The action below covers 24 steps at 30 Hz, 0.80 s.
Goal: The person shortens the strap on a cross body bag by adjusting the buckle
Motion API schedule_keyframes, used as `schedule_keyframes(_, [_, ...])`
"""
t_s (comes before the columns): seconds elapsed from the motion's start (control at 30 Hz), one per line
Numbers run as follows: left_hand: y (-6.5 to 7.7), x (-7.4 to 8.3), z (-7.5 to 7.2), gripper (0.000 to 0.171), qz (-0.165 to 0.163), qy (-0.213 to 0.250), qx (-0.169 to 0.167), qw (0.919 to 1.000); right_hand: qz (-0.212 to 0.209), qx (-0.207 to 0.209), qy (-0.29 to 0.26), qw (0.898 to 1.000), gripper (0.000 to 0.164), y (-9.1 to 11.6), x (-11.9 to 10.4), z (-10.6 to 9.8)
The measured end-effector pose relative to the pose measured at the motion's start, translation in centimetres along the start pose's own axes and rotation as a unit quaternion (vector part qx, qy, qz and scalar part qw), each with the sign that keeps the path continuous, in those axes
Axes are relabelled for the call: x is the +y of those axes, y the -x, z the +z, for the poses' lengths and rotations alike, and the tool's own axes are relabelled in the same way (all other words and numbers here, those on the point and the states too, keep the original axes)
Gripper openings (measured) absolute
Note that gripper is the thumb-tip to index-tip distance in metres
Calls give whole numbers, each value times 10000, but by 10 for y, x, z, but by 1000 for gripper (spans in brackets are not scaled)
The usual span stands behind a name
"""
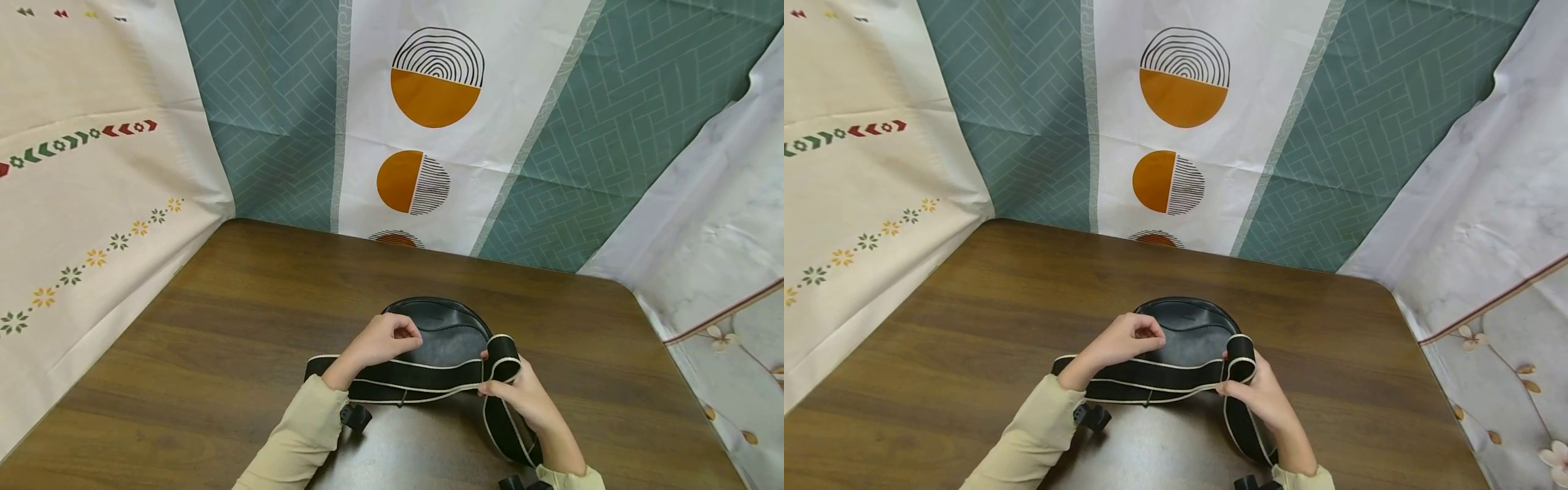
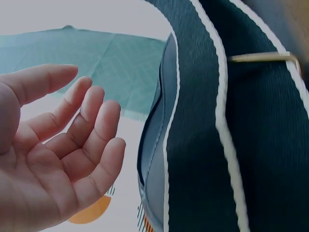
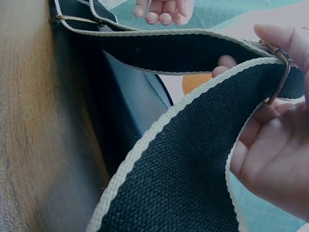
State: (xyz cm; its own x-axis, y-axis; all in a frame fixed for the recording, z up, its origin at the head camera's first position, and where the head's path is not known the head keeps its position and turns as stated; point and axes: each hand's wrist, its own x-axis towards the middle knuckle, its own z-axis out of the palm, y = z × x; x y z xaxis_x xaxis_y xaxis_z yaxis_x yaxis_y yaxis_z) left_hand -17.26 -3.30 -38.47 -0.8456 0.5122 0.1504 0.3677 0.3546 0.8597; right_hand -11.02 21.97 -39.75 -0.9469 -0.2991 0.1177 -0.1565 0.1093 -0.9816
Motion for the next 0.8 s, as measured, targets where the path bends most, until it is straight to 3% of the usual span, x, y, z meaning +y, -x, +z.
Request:
schedule_keyframes(0.33, [-7,7,17,6,150,-146,-266,9994,-145,-82,-94,9998,37,0,3,2])
schedule_keyframes(0.57, [-11,12,31,6,117,67,-493,9987,-148,-100,-113,9998,37,0,4,4])
schedule_keyframes(0.8, [-16,16,43,4,114,2,-538,9985,-111,-102,-121,9998,40,0,4,4])
